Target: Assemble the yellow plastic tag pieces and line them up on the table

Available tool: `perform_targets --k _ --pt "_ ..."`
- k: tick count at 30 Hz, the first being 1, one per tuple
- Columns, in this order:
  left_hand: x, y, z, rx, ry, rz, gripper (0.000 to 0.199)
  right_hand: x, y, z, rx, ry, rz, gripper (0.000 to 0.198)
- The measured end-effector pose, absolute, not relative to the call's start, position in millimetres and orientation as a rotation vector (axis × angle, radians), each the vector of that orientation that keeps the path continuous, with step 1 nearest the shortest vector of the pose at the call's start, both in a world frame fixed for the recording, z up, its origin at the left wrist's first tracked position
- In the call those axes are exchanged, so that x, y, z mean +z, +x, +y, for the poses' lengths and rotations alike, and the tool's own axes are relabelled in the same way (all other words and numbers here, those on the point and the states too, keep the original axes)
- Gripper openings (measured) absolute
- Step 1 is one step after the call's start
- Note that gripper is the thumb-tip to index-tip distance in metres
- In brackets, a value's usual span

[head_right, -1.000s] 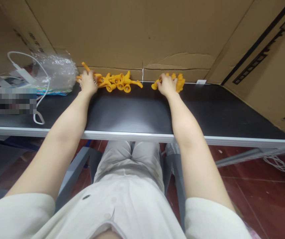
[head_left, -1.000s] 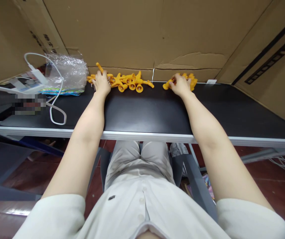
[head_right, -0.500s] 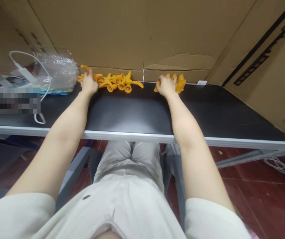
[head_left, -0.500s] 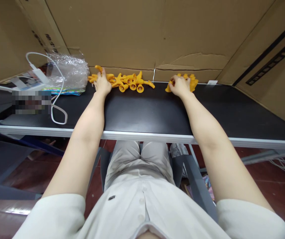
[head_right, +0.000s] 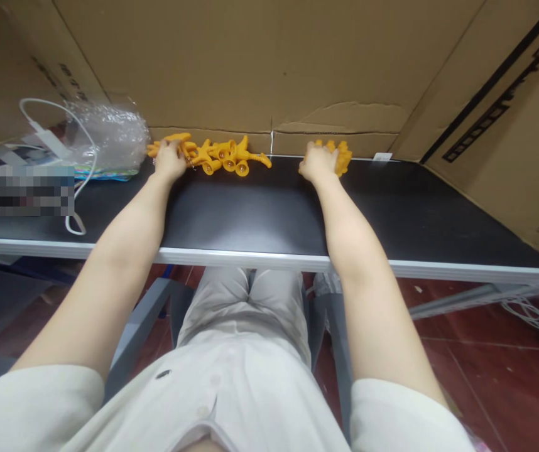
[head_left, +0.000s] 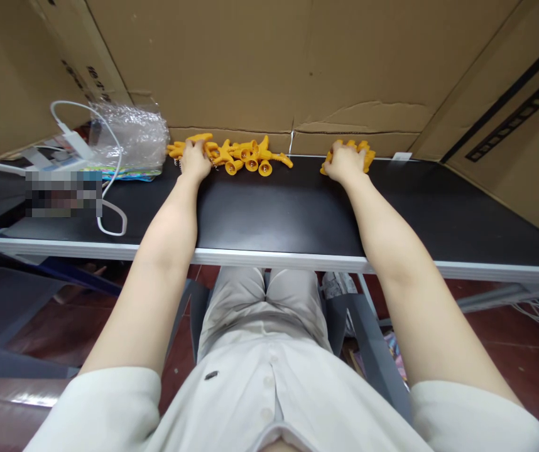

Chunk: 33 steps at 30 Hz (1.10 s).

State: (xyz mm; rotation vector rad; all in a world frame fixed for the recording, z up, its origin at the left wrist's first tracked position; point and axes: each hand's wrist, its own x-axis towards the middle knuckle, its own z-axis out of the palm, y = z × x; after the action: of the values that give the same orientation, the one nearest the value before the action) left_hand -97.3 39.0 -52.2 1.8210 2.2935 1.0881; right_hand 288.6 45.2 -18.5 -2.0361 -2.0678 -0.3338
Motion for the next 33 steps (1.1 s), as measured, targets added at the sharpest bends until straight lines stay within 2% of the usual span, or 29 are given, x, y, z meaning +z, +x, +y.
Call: perform_targets --k 3,7,10,17,20,25,30,33 --pt "-56.2 -99.6 46.3 1.074 1.87 2.284 0.066 -14.7 281.3 37.4 -0.35 -2.076 -2.074 0.049" --pt "-63.0 -104.1 53.3 0.996 1.879 2.228 0.081 -16.1 280.0 37.0 -0.394 -2.077 -2.09 0.051" --pt "-65.0 -107.7 52.8 0.966 1.922 2.198 0.083 -17.8 282.1 38.0 -0.435 -2.062 -2.097 0.051" --pt "-64.7 -111.4 50.8 1.256 1.868 2.147 0.047 -13.3 277.6 29.6 -0.467 -2.106 -2.106 0.054" --pt "-60.7 -107.6 47.1 1.24 1.862 2.178 0.04 -14.4 275.9 31.1 -0.5 -2.03 -2.091 0.053" --pt "-52.4 -97.4 38.1 1.052 1.916 2.26 0.056 -18.6 269.7 37.0 -0.497 -1.786 -2.12 0.046" --pt "-54.1 -91.9 40.8 0.946 1.863 2.229 0.094 -12.6 243.5 35.8 -0.371 -1.69 -2.214 0.046" --pt "-56.7 -93.5 44.7 0.931 1.885 2.186 0.094 -5.4 220.3 34.4 -0.257 -1.631 -2.342 0.055"
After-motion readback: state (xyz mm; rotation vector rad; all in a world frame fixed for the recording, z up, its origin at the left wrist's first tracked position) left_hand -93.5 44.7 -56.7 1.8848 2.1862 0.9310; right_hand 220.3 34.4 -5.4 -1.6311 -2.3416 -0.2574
